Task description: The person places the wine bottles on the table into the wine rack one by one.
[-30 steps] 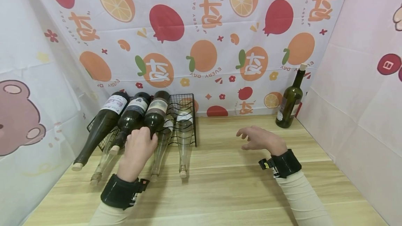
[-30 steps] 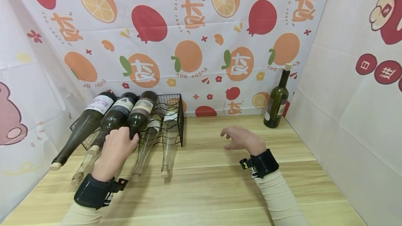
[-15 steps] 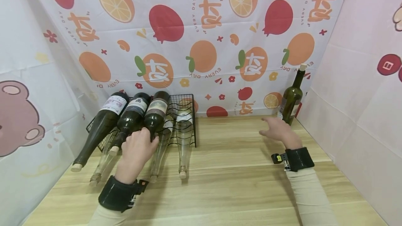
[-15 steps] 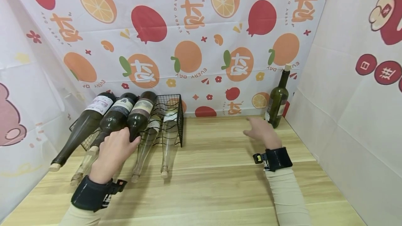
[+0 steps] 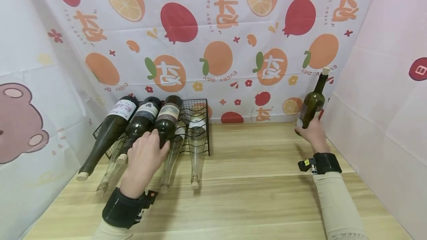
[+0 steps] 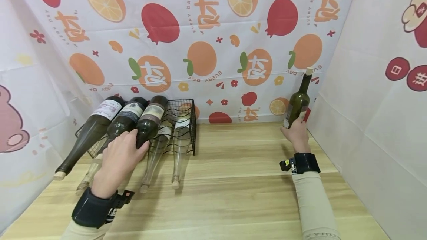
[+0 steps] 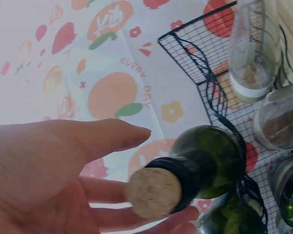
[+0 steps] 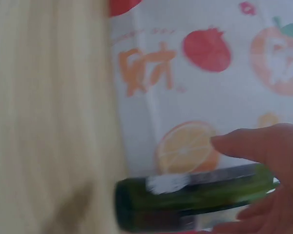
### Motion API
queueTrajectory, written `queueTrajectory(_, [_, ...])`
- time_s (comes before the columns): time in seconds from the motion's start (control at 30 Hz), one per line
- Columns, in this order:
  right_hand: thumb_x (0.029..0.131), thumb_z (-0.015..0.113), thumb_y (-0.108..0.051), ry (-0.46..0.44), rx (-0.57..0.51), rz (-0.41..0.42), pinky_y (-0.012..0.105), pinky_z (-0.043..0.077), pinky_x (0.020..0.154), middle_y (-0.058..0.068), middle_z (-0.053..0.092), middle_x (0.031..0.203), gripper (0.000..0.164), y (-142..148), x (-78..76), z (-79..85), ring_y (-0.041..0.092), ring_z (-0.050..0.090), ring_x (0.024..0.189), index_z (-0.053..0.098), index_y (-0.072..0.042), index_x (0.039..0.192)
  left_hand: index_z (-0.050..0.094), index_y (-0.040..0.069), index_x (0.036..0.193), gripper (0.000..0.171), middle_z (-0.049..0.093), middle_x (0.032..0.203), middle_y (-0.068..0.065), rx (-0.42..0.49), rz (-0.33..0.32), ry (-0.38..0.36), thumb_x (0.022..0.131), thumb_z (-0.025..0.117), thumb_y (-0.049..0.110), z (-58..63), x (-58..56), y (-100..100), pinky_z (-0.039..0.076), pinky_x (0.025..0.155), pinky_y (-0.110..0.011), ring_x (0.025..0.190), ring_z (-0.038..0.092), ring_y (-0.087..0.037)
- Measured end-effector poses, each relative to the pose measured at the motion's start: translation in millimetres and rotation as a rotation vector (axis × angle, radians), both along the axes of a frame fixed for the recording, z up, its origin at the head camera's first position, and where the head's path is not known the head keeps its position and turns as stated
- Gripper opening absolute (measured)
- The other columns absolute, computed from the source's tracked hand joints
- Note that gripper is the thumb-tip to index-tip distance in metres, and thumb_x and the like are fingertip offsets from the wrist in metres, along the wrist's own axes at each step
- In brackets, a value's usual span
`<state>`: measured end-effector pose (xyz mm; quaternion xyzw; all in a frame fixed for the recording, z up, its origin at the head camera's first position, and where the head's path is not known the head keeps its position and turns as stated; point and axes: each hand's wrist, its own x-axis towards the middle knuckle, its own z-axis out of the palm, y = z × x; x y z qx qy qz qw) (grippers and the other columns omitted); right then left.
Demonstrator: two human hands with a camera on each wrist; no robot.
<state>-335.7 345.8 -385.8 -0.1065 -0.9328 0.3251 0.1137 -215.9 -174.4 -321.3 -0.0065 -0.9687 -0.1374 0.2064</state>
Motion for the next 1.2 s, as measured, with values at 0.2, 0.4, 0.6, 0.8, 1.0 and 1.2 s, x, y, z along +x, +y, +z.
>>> queueTrajectory(0.2, [0.092, 0.070, -0.038, -0.006, -0.087, -0.139, 0.066, 0.036, 0.115, 0.047, 0.033, 0.147, 0.101, 16.1, -20.1, -16.7, 0.060, 0.038, 0.138, 0.012, 0.019, 0.153, 0.062, -0.008, 0.111, 0.039, 0.063, 0.093, -0.025, -0.005, -0.008, 0.000, 0.096, 0.069, 0.028, 5.3, 2.1, 3.5, 0.050, 0.062, -0.064, 0.083, 0.064, -0.051])
queueTrajectory(0.4, [0.091, 0.074, -0.035, 0.003, -0.247, -0.221, 0.061, 0.032, 0.121, 0.042, 0.030, 0.156, 0.102, 20.2, -38.9, -33.2, 0.056, 0.035, 0.145, 0.010, 0.011, 0.156, 0.061, -0.010, 0.121, 0.046, 0.065, 0.100, -0.028, -0.016, -0.001, -0.036, 0.096, 0.067, 0.029, 7.8, 3.8, -0.9, 0.052, 0.069, -0.066, 0.089, 0.065, -0.053])
queueTrajectory(0.6, [0.090, 0.075, -0.037, 0.024, -0.340, -0.262, 0.058, 0.030, 0.124, 0.037, 0.028, 0.161, 0.105, 22.4, -50.1, -42.1, 0.051, 0.035, 0.148, 0.007, 0.006, 0.159, 0.060, -0.011, 0.126, 0.050, 0.065, 0.102, -0.029, -0.019, -0.015, -0.033, 0.096, 0.067, 0.028, 9.1, 2.2, -2.2, 0.052, 0.070, -0.066, 0.091, 0.065, -0.053])
queueTrajectory(0.8, [0.086, 0.077, -0.043, 0.085, -0.349, -0.351, 0.055, 0.034, 0.122, 0.034, 0.036, 0.159, 0.108, 15.0, -60.0, -43.1, 0.049, 0.041, 0.146, 0.011, 0.002, 0.160, 0.059, -0.010, 0.129, 0.051, 0.065, 0.104, -0.028, -0.011, -0.007, -0.058, 0.097, 0.066, 0.030, 10.5, 1.8, -2.6, 0.052, 0.071, -0.066, 0.094, 0.065, -0.053])
queueTrajectory(1.0, [0.085, 0.079, -0.034, 0.184, -0.449, -0.426, 0.052, 0.030, 0.126, 0.024, 0.035, 0.163, 0.104, 11.1, -71.4, -41.9, 0.042, 0.038, 0.150, 0.015, -0.005, 0.162, 0.062, -0.009, 0.120, 0.046, 0.064, 0.096, -0.026, 0.003, 0.002, -0.045, 0.096, 0.067, 0.030, 8.1, 3.5, -5.9, 0.050, 0.067, -0.064, 0.089, 0.065, -0.051])
queueTrajectory(1.2, [0.084, 0.081, -0.030, 0.226, -0.457, -0.452, 0.050, 0.031, 0.125, 0.021, 0.039, 0.163, 0.100, 15.7, -78.3, -46.6, 0.039, 0.040, 0.151, 0.022, -0.005, 0.160, 0.061, -0.010, 0.123, 0.049, 0.065, 0.102, -0.029, -0.008, 0.000, -0.051, 0.096, 0.067, 0.030, 7.0, 1.1, -5.5, 0.051, 0.071, -0.066, 0.092, 0.065, -0.054])
